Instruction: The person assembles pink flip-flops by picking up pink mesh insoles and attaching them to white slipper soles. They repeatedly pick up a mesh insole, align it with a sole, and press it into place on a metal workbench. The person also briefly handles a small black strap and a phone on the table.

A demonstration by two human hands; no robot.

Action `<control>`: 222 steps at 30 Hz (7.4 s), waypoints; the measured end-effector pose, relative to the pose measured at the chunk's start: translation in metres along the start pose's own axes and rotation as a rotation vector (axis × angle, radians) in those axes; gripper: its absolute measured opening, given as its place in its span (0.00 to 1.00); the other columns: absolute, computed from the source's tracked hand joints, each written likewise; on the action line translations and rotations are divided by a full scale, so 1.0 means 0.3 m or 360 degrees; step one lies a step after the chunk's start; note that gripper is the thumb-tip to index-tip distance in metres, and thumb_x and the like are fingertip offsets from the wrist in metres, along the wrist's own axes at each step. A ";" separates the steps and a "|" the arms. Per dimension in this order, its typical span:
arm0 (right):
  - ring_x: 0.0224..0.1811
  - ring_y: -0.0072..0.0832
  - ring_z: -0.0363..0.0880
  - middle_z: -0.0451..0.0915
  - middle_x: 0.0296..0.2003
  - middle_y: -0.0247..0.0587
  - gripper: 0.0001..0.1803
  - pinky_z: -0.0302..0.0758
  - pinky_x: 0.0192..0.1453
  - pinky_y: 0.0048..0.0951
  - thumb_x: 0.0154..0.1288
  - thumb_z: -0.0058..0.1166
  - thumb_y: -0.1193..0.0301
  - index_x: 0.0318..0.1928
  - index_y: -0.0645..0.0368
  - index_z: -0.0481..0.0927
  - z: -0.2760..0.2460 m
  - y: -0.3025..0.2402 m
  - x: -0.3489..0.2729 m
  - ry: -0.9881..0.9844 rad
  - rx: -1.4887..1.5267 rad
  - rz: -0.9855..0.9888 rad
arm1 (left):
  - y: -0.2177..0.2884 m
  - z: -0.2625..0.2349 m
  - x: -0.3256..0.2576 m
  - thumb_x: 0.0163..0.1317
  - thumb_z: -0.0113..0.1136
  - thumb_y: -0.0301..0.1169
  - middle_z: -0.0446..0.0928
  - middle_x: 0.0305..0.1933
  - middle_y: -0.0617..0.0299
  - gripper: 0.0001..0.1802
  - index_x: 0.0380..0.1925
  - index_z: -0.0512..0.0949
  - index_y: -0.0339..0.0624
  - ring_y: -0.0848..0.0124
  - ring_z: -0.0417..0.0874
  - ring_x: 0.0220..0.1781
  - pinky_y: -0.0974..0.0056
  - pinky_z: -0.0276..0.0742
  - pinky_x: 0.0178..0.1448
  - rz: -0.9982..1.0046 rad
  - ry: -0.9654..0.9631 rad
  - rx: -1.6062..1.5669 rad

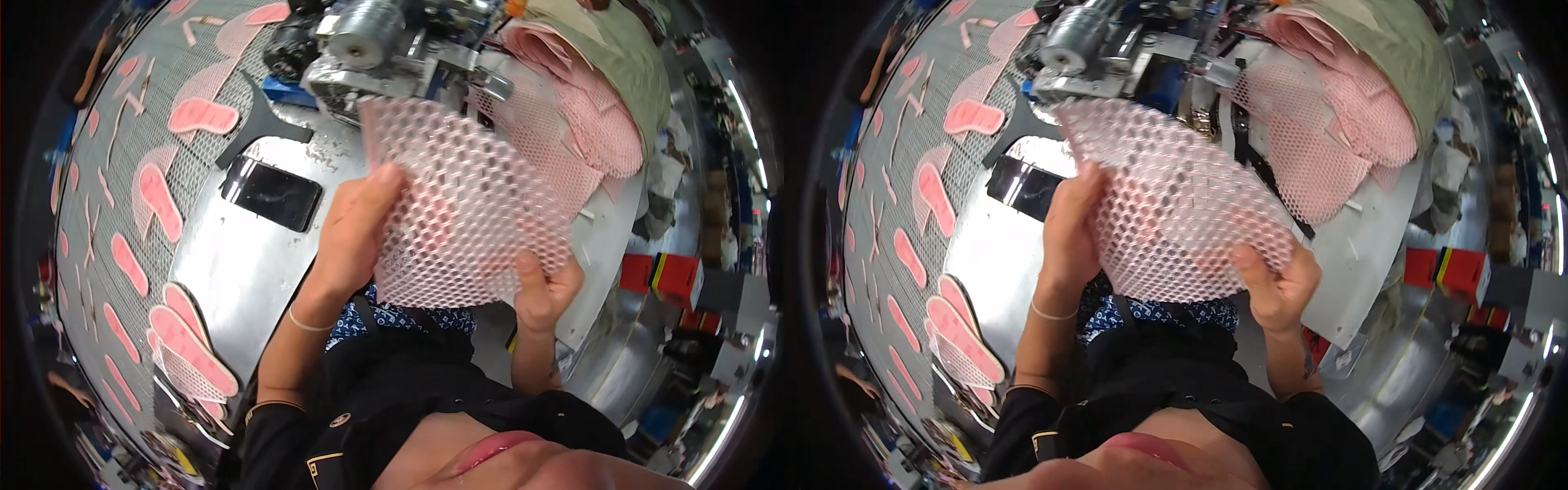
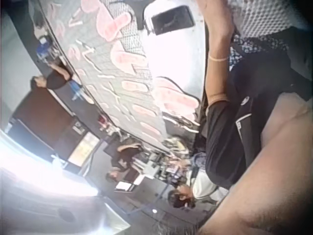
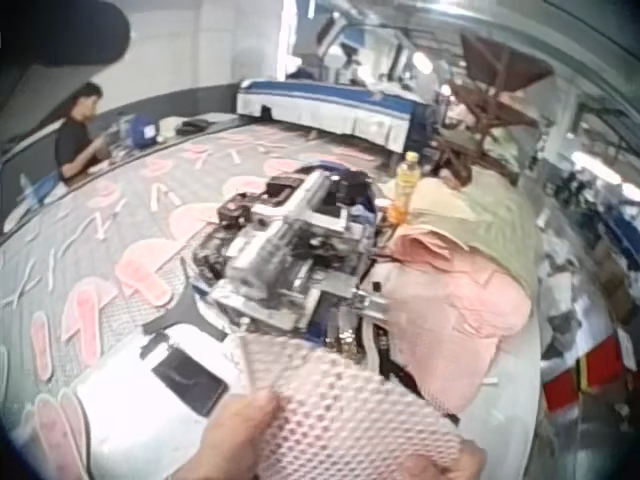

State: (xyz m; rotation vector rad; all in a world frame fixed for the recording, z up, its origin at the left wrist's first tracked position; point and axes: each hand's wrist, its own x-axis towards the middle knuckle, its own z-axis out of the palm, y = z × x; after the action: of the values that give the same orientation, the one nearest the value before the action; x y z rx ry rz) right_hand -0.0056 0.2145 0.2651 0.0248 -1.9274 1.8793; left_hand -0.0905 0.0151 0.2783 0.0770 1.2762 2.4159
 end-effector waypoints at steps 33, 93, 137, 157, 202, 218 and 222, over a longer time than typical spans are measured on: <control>0.49 0.35 0.78 0.79 0.47 0.55 0.25 0.69 0.59 0.32 0.54 0.53 0.77 0.52 0.79 0.72 0.021 -0.029 -0.017 0.0036 0.0173 -0.0055 | 0.008 -0.109 0.031 0.69 0.49 0.42 0.81 0.31 0.63 0.21 0.33 0.80 0.33 0.80 0.78 0.29 0.74 0.72 0.37 -0.0085 -0.0312 -0.0173; 0.68 0.43 0.61 0.63 0.65 0.49 0.24 0.56 0.71 0.53 0.74 0.35 0.69 0.68 0.60 0.58 0.782 0.075 -0.011 -0.0903 0.1759 0.0972 | 0.394 -1.260 -0.416 0.57 0.59 0.50 0.74 0.52 0.43 0.36 0.54 0.67 0.31 0.47 0.75 0.53 0.50 0.70 0.59 0.0295 0.2522 0.3075; 0.63 0.41 0.67 0.71 0.58 0.50 0.26 0.63 0.67 0.37 0.61 0.58 0.65 0.58 0.64 0.72 -0.378 0.336 0.153 0.0049 -0.1750 -0.0146 | 0.398 -0.786 -0.331 0.67 0.53 0.45 0.63 0.67 0.46 0.36 0.68 0.56 0.37 0.54 0.67 0.66 0.55 0.66 0.67 0.0901 0.1213 0.2438; 0.67 0.40 0.63 0.75 0.58 0.34 0.14 0.56 0.71 0.43 0.55 0.60 0.74 0.43 0.48 0.85 -0.282 -0.019 0.049 -0.0176 -0.1372 -0.0866 | -0.128 -0.176 -0.127 0.69 0.43 0.41 0.78 0.46 0.50 0.25 0.49 0.75 0.28 0.62 0.80 0.46 0.60 0.74 0.54 0.0557 -0.0027 0.1118; 0.35 0.16 0.79 0.82 0.33 0.39 0.19 0.73 0.41 0.14 0.61 0.56 0.83 0.54 0.67 0.74 0.446 -0.077 0.222 -0.0433 -0.0062 0.0020 | 0.001 -0.329 -0.210 0.63 0.56 0.21 0.81 0.39 0.58 0.09 0.41 0.80 0.30 0.76 0.80 0.41 0.73 0.73 0.48 0.0891 0.0466 0.0266; 0.37 0.23 0.80 0.83 0.37 0.47 0.16 0.75 0.44 0.20 0.63 0.52 0.83 0.52 0.69 0.74 0.397 -0.098 0.134 -0.0194 -0.0276 -0.0362 | -0.179 -0.213 -0.166 0.61 0.49 0.26 0.46 0.75 0.43 0.39 0.69 0.45 0.27 0.53 0.53 0.74 0.52 0.51 0.74 0.1278 0.0283 0.0288; 0.41 0.30 0.80 0.82 0.40 0.46 0.15 0.75 0.47 0.29 0.59 0.56 0.80 0.48 0.65 0.78 0.481 -0.061 0.044 -0.0530 -0.0433 -0.0552 | -0.091 -0.362 -0.202 0.63 0.45 0.27 0.57 0.70 0.41 0.32 0.67 0.54 0.25 0.56 0.59 0.72 0.57 0.54 0.73 0.1495 0.0558 0.0569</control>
State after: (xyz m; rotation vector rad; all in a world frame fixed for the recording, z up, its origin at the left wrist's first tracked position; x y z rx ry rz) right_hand -0.0548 0.0791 0.2904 0.5817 -2.2103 1.4436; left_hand -0.0515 -0.0789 0.2017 0.4628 2.2020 2.9858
